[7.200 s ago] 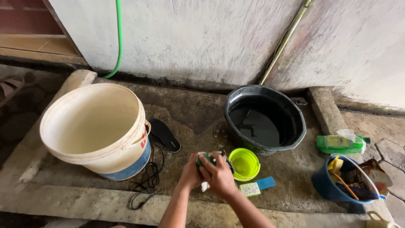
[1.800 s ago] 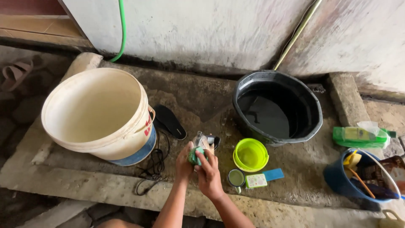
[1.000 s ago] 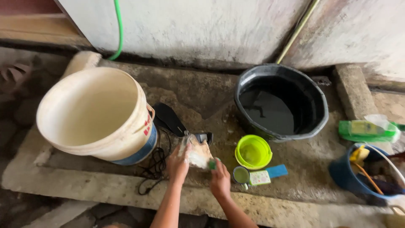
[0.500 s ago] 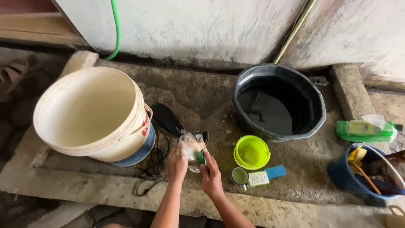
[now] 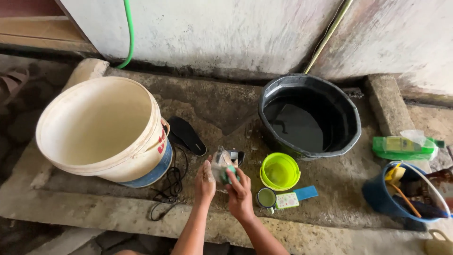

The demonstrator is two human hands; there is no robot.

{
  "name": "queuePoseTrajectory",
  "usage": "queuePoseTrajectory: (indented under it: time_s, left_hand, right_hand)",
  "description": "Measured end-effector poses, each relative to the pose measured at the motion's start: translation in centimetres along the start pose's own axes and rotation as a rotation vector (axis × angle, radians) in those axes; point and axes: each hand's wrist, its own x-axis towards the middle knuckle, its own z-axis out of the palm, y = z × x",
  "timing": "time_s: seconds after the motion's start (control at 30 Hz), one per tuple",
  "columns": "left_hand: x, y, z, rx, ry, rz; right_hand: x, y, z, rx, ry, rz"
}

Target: Washing a white shoe by scrubbing it with a sponge and soapy water in a basin.

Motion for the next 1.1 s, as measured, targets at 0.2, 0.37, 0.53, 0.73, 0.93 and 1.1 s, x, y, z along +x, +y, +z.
queuePoseTrajectory:
  time_s: [0.2, 0.37, 0.53, 0.73, 0.93, 1.1]
  left_hand:
    - [4.1, -6.5, 2.8, 0.025, -0.018, 0.272]
    - [2.3, -1.9, 1.4, 0.148, 0.054, 0.059]
    - [2.9, -2.5, 1.7, 0.127, 0.056, 0.168]
    - [2.7, -3.6, 1.8, 0.178, 0.023, 0.102]
    - [3.3, -3.4, 1.2, 0.103, 0.067, 0.137]
    - [2.9, -2.3, 1.3, 0.023, -0.029, 0.096]
  right_hand:
    - [3.6, -5.0, -1.8, -0.176, -0.015, -0.385]
    - [-4.8, 5.5, 1.0, -0.06, 0.04, 0.03]
    - [-4.0, 5.9, 1.7, 0.033, 0.041, 0.26]
    - [0.9, -3.4, -1.0, 0.089, 0.029, -0.213]
    - [-5.4, 7.3, 0.9, -0.08, -0.016, -0.009]
    - [-1.5, 1.1, 0.2, 0.011, 0.08, 0.04]
